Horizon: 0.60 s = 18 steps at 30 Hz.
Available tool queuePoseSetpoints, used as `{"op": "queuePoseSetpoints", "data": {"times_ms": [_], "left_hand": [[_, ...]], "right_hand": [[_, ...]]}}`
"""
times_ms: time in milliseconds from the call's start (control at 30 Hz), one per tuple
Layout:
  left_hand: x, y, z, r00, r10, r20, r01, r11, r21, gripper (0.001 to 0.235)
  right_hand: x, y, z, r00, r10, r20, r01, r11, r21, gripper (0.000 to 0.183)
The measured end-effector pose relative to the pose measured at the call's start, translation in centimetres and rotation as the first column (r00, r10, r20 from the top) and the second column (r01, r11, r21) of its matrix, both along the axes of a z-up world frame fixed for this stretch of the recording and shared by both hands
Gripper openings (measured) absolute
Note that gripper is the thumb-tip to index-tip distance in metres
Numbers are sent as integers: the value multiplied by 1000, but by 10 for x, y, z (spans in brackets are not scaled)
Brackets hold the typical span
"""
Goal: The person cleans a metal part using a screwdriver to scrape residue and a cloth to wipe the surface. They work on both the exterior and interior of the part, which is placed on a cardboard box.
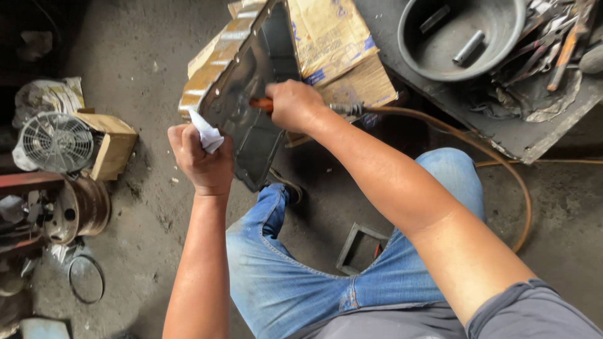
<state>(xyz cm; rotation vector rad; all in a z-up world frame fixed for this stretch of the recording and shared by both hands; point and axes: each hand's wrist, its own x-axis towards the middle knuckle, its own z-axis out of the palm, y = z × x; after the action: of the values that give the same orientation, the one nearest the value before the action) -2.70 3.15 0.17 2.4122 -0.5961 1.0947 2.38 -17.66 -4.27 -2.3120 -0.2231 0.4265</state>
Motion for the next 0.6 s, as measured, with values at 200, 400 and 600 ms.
{"op": "queuePoseSetpoints", "data": {"times_ms": [200, 400, 600], "left_hand": [[7, 1, -3, 1000, -7, 27, 6, 1000, 15, 32], [9, -6, -1, 999, -29, 35, 28, 999, 25, 32], [4, -26, 7, 998, -30, 54, 28, 999, 34, 33]], "right_hand": [[-5, -2, -23, 1000, -20, -21, 20, 1000, -7, 27], [-19, -9, 7, 997, 27, -73, -33, 997, -73, 35], [-13, -4, -18, 997, -15, -81, 9, 998, -69, 29]]}}
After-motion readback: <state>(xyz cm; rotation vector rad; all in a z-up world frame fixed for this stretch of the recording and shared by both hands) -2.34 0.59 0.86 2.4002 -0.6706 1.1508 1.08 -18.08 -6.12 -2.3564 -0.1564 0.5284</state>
